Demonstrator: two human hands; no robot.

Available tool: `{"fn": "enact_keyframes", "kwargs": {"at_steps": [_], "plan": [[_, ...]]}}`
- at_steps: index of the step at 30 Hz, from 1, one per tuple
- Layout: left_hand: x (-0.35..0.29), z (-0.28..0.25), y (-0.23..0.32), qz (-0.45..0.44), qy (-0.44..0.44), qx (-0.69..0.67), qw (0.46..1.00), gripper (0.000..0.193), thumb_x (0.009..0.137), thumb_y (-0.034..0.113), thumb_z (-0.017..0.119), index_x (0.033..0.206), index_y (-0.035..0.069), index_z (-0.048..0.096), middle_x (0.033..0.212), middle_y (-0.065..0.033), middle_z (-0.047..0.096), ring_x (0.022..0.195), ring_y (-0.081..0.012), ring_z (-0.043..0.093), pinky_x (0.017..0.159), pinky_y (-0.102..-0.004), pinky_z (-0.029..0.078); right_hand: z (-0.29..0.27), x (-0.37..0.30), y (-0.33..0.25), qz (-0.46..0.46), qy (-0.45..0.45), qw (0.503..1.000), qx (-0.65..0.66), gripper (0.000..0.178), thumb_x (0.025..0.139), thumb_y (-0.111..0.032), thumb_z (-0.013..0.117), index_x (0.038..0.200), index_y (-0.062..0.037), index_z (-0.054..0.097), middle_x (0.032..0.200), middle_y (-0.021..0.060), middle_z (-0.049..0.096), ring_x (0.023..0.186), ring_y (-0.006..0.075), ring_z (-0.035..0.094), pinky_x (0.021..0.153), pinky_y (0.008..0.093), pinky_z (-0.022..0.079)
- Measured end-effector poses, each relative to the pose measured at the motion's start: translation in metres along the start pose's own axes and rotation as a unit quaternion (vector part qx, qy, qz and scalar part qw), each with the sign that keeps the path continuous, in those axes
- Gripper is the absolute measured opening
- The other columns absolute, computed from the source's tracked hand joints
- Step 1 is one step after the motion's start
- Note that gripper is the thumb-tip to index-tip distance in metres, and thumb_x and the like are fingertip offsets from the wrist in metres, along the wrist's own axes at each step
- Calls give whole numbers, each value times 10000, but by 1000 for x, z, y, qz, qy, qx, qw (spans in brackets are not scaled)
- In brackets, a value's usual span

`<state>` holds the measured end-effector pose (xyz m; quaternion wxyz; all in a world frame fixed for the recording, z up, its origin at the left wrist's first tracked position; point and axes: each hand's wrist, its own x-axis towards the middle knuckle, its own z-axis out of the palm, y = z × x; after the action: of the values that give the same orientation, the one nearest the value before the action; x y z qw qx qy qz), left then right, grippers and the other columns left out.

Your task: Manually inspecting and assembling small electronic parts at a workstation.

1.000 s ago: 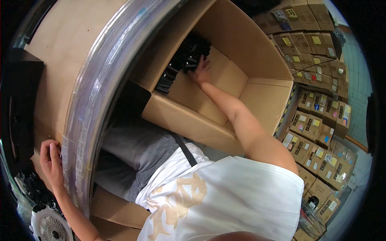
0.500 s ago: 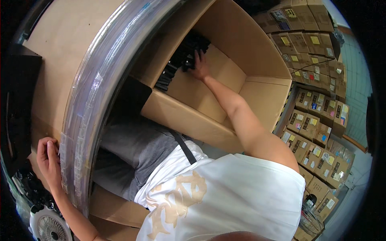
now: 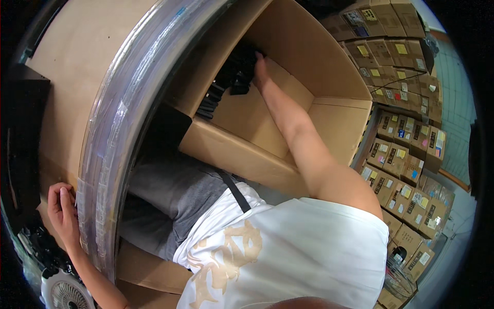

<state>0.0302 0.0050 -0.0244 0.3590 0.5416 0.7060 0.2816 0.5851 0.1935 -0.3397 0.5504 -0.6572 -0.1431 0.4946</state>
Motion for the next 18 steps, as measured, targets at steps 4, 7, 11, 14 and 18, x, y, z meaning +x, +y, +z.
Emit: {"fn": "enact_keyframes", "kwargs": {"at_steps": [4,7,11,14,18], "plan": [[-5,-4,5,-15,11,1,1000,167,1025,139,471,982,49,605,789,10,509,658,-54,374,572,-189,290,11,3,-2,-7,-29,998,-46,499,930,-333,546,1306,-5,555,1294,140,584,1117,236,550,977,332,413],[0,2,5,-16,5,-19,1000,165,1025,141,474,986,50,607,787,11,511,647,-49,375,561,-184,289,-11,23,-1,-109,26,993,-27,518,938,-355,539,1321,-6,545,1326,153,568,1133,249,547,998,339,401],[-4,1,-1,-2,17,-14,1000,165,1026,143,477,987,52,609,780,15,513,635,-45,373,549,-179,284,-22,62,3,19,-17,998,-60,543,929,-371,552,1336,-11,535,1302,147,583,1139,255,544,1008,338,393],[2,3,0,9,14,-23,1000,166,1027,146,479,987,54,611,774,18,513,626,-42,370,542,-177,280,-40,85,16,-31,-34,996,-79,626,908,-395,575,1383,2,484,1209,151,618,1077,266,578,929,326,447],[-4,3,2,-5,18,-32,999,167,1029,151,483,987,58,615,762,23,513,610,-37,362,533,-175,273,-63,47,44,52,-16,963,-264,552,882,-311,612,1286,47,496,1096,171,623,892,272,602,744,338,490]]}}
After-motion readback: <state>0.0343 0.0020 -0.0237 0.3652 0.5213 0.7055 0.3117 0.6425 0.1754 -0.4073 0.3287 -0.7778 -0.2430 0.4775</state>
